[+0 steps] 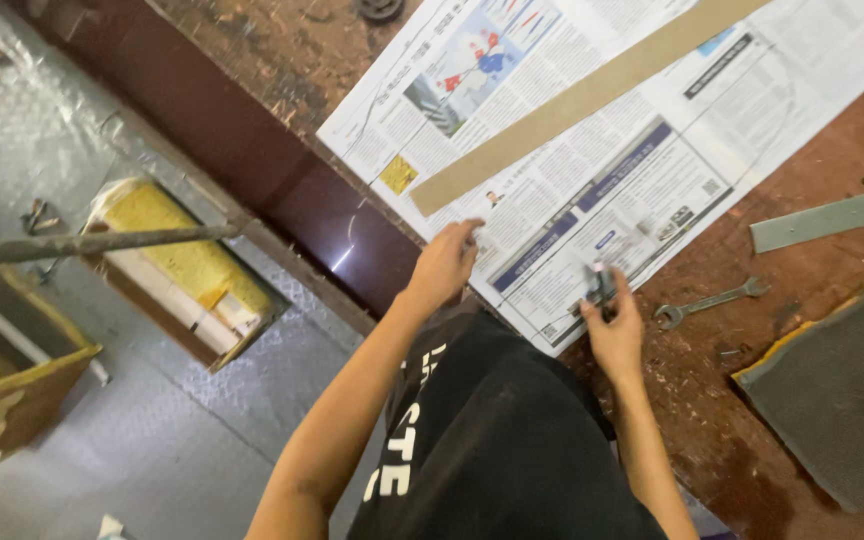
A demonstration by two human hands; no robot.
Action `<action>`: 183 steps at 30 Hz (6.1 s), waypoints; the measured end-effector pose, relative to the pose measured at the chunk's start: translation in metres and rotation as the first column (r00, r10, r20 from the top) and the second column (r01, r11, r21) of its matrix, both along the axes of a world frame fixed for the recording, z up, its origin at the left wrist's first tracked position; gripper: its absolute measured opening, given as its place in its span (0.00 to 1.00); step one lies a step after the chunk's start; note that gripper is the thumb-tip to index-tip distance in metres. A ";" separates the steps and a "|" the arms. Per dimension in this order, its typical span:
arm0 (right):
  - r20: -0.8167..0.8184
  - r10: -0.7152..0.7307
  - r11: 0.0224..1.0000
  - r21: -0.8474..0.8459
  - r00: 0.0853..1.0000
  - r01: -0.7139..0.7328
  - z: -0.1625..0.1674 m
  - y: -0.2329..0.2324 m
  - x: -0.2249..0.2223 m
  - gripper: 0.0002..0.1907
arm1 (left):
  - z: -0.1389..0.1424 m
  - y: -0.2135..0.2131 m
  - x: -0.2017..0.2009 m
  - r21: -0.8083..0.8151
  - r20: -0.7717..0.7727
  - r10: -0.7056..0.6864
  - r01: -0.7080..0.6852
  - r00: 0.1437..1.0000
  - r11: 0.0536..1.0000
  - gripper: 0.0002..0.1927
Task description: The person spreads newspaper over the workbench and lays a long strip across it. They use a marker to draw lines on the newspaper, then place gray fabric pieces on the paper and mark lines on the fabric, repositioning the pieces as they work.
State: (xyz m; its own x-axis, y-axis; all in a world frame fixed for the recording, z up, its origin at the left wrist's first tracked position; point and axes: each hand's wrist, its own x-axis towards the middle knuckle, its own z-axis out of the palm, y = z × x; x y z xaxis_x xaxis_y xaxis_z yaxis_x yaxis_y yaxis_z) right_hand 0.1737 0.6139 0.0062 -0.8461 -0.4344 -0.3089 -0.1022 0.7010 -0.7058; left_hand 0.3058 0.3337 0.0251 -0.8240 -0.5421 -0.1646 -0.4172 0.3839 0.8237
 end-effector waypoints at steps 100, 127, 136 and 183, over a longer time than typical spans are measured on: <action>-0.022 -0.637 0.769 -0.075 0.770 0.634 -0.016 -0.327 0.081 0.35 | -0.006 -0.381 -0.153 -0.236 0.382 -0.778 0.867 0.499 0.439 0.54; 0.046 -0.960 0.273 -0.084 0.277 0.958 -0.015 -0.223 0.162 0.18 | -0.015 -0.340 -0.079 -0.305 0.380 -0.749 0.838 0.542 0.452 0.37; -0.204 -0.726 0.633 0.173 0.656 0.754 0.000 -0.305 0.053 0.31 | -0.017 -0.257 -0.127 -0.380 0.205 -0.853 0.842 0.481 0.383 0.33; 0.785 0.078 0.116 -0.620 0.615 0.776 -0.025 -0.085 -0.072 0.27 | -0.006 -0.056 -0.140 -0.292 0.415 -0.466 0.599 0.781 0.745 0.47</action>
